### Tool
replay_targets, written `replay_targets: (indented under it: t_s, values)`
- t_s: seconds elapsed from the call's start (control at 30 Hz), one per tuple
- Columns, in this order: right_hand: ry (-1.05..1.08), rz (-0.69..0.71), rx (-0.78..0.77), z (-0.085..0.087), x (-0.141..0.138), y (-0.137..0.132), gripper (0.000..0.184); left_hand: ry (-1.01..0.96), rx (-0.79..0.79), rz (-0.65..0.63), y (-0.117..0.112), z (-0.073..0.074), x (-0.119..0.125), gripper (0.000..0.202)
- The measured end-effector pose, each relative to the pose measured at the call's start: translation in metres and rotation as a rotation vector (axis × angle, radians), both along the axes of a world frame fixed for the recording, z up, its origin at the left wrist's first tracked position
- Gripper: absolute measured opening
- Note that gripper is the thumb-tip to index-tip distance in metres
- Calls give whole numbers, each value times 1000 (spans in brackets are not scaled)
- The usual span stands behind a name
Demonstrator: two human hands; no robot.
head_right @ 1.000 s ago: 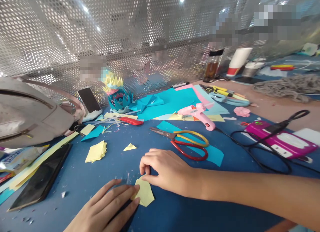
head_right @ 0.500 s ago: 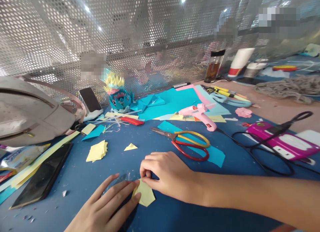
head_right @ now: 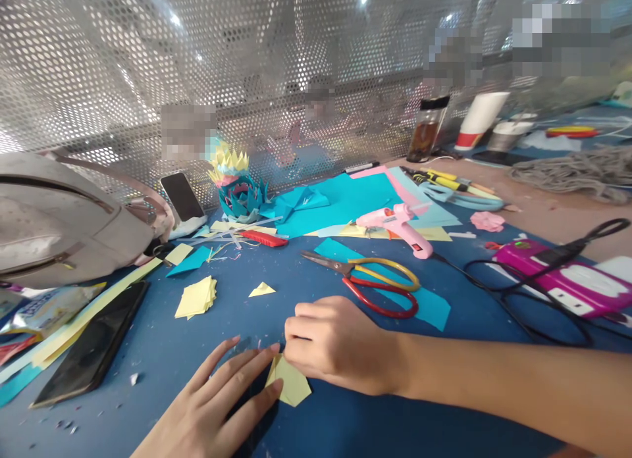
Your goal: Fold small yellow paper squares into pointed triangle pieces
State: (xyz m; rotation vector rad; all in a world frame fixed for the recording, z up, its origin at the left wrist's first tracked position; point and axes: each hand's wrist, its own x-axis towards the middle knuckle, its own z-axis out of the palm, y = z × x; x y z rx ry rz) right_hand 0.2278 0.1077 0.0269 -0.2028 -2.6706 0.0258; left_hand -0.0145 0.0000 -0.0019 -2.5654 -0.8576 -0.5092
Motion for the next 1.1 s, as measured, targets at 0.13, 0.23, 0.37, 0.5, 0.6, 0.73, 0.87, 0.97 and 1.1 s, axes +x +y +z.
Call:
replay_targets:
  t_s: [0.13,0.23,0.37,0.5,0.6,0.73,0.87,0.97,1.1]
  values:
    - [13,26,33,0,-1,2,34,42,-9,-14,2,15,-7,33]
    - [17,33,13,-2,0,3,35,10,-18,-22,2,14,-7,31]
    - [-2,24,-65,-3,1,3,33,5,-28,-26,1,12,-6,29]
    - [11,28,-166,-3,2,5,28,30,-31,-29,2,16,-7,31]
    - [21,43,-194,-2,3,7,29,27,-27,-30,2,13,-5,33]
    - [22,73,-149,-2,3,7,29,-195,43,28,1,-5,1,39]
    - [34,83,-32,-3,3,7,31,-173,-1,26,-1,-19,3,35]
    - [21,83,57,-3,3,8,33,-166,-5,26,0,-20,2,34]
    - [-13,114,107,0,3,9,34,-152,-4,18,1,-15,1,35]
